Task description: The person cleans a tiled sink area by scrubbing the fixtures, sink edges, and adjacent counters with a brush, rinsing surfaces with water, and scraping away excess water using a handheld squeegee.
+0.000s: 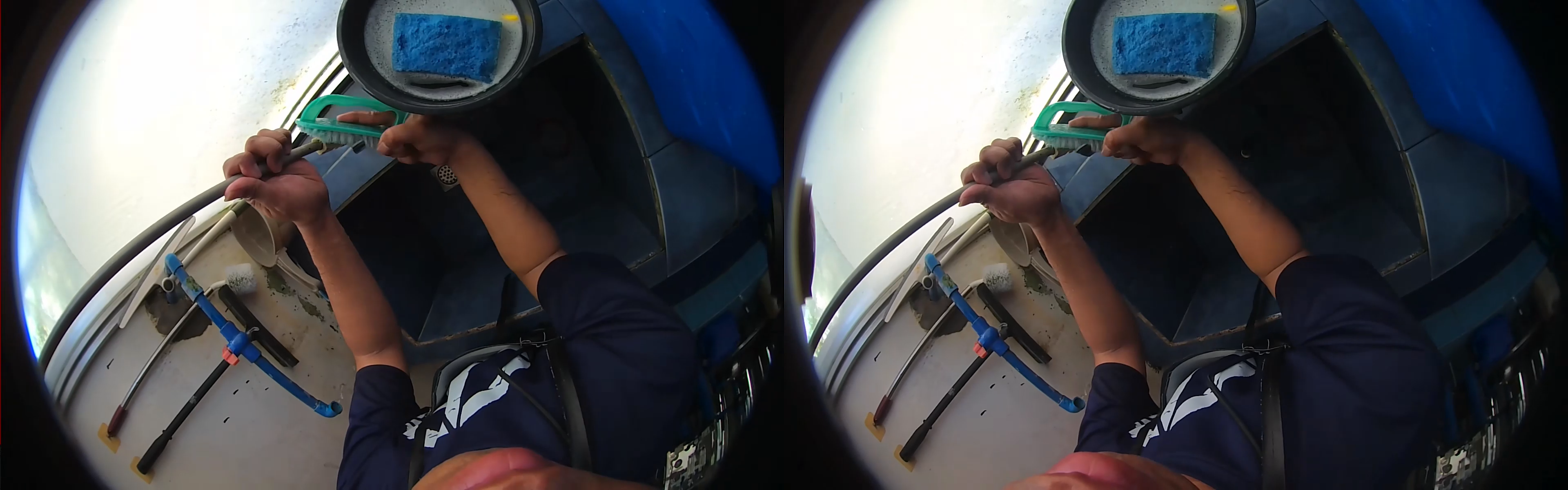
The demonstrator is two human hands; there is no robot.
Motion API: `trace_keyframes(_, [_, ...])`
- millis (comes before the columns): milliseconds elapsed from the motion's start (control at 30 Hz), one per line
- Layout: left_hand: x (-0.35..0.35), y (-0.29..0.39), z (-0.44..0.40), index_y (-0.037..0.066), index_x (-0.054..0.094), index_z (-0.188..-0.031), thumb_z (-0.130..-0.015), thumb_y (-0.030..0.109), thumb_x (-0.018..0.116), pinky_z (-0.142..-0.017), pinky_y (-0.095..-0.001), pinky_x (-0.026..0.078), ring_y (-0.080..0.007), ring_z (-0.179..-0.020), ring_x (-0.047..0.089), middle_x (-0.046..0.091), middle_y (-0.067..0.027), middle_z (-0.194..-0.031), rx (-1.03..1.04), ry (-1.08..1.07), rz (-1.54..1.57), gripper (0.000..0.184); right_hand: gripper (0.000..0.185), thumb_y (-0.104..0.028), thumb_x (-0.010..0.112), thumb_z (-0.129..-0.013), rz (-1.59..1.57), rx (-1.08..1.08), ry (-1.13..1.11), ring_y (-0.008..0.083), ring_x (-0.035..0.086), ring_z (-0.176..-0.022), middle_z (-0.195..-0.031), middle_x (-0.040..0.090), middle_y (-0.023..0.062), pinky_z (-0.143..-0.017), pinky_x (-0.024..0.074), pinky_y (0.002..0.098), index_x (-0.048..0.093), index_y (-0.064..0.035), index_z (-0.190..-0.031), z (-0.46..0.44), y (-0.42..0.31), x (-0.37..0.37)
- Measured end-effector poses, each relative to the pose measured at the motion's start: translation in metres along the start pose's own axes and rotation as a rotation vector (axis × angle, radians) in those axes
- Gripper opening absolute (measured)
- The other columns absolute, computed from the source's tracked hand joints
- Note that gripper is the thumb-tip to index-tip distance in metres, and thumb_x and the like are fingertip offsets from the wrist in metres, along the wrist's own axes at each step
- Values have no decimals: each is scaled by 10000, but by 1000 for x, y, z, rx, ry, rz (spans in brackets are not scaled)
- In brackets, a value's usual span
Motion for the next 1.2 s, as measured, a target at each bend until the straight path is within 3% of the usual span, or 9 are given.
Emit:
trace_keyframes(67, [0,0,-1,168,310,-858,-997,705,322,-691,-313,382,-154,-668,318,336,-9,-631,9,-23,-15,555,505,13,669,-782,-248,13,-101,50,510,-542,-1352,663,96,-452,423,196,635,24,-1286,-10,11,4])
trace_keyframes(267, [-1,-3,1,175,315,-859,-999,702,331,-681,-316,383,-156,-665,324,333,-6,-633,0,-34,14,545,520,34,689,-739,651,-473,393,32,462,-500,-1316,682,122,-410,375,199,627,49,-1255,18,-17,-27])
trace_keyframes(333, [-5,-5,-2,178,315,-862,-1002,696,336,-683,-314,379,-156,-664,323,331,-5,-634,24,-25,8,537,504,19,720,-724,35,-79,179,32,479,-526,-1320,681,120,-421,384,205,635,54,-1219,21,-33,15])
trace_keyframes(500, [4,2,-1,178,316,-862,-1003,703,326,-682,-313,362,-148,-669,302,313,4,-640,16,-46,-31,543,647,16,704,-731,225,114,269,36,426,-456,-1320,682,128,-381,330,205,513,50,-1348,-14,29,-28])
trace_keyframes(600, [0,-2,-2,180,315,-861,-1002,704,322,-689,-308,364,-150,-668,297,309,6,-639,21,-15,-8,543,596,18,693,-733,569,-342,369,24,367,-435,-1319,689,105,-368,277,200,555,37,-1312,-3,-4,-30])
trace_keyframes(667, [1,-3,0,180,313,-857,-1000,708,325,-686,-296,360,-148,-667,299,310,7,-638,-1,-12,-3,546,533,-6,720,-739,128,-54,268,68,588,-603,-1296,688,131,-487,464,218,606,40,-1258,22,-33,14])
trace_keyframes(800, [1,1,-3,182,319,-859,-997,707,337,-673,-285,352,-145,-669,308,318,7,-638,16,-43,-34,543,588,-41,733,-757,432,-147,324,220,641,-1208,-1323,653,180,-936,560,335,564,49,-1313,-3,1,-22])
trace_keyframes(1033, [-2,-3,0,180,327,-861,-996,710,327,-705,-315,399,-155,-669,335,348,-11,-632,2,-37,-8,547,625,-245,763,-792,424,-315,599,192,710,-984,-1039,743,196,-882,533,323,621,2,-1348,30,29,-2])
trace_keyframes(1200, [-2,-4,2,168,319,-858,-998,706,322,-731,-331,426,-160,-672,357,356,-16,-627,-13,-47,16,556,599,-158,765,-812,344,-264,695,124,670,-928,-1069,737,118,-835,534,297,607,3,-1368,49,43,22])
Point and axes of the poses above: each hand's wrist, its own z-axis away from the middle knuckle, its own x-axis out of the palm, y = z × x, the point moved 8 cm from there along -z, towards the middle knuckle
